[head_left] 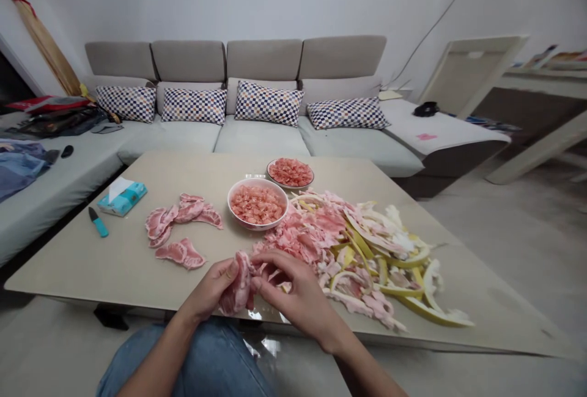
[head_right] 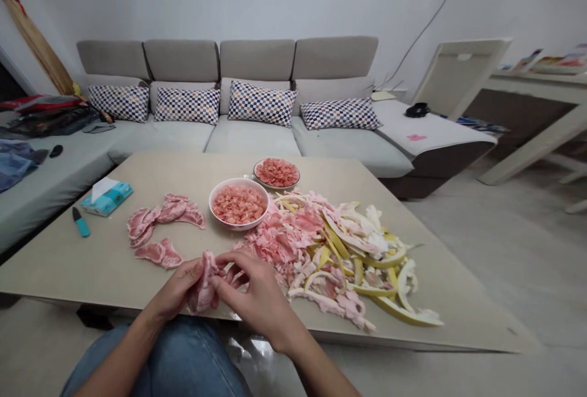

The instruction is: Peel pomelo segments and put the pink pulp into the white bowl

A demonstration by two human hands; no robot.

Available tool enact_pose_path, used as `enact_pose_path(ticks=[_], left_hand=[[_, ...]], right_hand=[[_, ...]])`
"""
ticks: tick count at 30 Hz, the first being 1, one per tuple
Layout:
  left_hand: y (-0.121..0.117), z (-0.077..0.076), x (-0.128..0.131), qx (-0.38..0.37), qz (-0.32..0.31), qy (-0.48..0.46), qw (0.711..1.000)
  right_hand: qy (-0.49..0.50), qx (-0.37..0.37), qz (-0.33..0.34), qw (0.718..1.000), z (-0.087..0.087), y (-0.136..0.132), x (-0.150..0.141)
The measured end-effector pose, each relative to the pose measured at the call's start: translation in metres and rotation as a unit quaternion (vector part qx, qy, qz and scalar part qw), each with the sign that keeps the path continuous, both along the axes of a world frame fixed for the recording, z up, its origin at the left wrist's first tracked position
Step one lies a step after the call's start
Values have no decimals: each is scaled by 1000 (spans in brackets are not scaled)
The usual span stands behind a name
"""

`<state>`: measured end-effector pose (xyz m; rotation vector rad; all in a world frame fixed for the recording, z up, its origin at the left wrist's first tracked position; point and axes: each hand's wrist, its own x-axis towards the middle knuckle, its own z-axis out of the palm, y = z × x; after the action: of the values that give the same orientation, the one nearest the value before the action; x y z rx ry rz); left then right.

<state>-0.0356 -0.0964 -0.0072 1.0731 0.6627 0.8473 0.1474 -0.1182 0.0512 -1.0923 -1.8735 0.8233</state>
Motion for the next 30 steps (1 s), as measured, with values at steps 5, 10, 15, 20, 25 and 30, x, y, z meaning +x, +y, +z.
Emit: enact_pose_path(ticks=[5,10,15,20,25,30], left_hand=[[-2,-4,2,-21,-18,-5,1000],[-5,-8,7,-37,-34,-31,998],[-6,-10,6,-59,-52,-60,995],[-6,-7,0,-70,-56,-96,991],[-3,-5,3,-77,-43,-139,986],[-4,-7,3,-78,-47,-125,988]], right_hand=[[-129,89,-78,985,-13,0,-9],[-202,205,-72,955,-27,7,-17],[-239,326,-142,903,-31,17,-10],[-236,281,-150,918,-24,25,16],[-205,175,-176,947,-24,34,57],[-169,174,-180,953,-30,29,70]])
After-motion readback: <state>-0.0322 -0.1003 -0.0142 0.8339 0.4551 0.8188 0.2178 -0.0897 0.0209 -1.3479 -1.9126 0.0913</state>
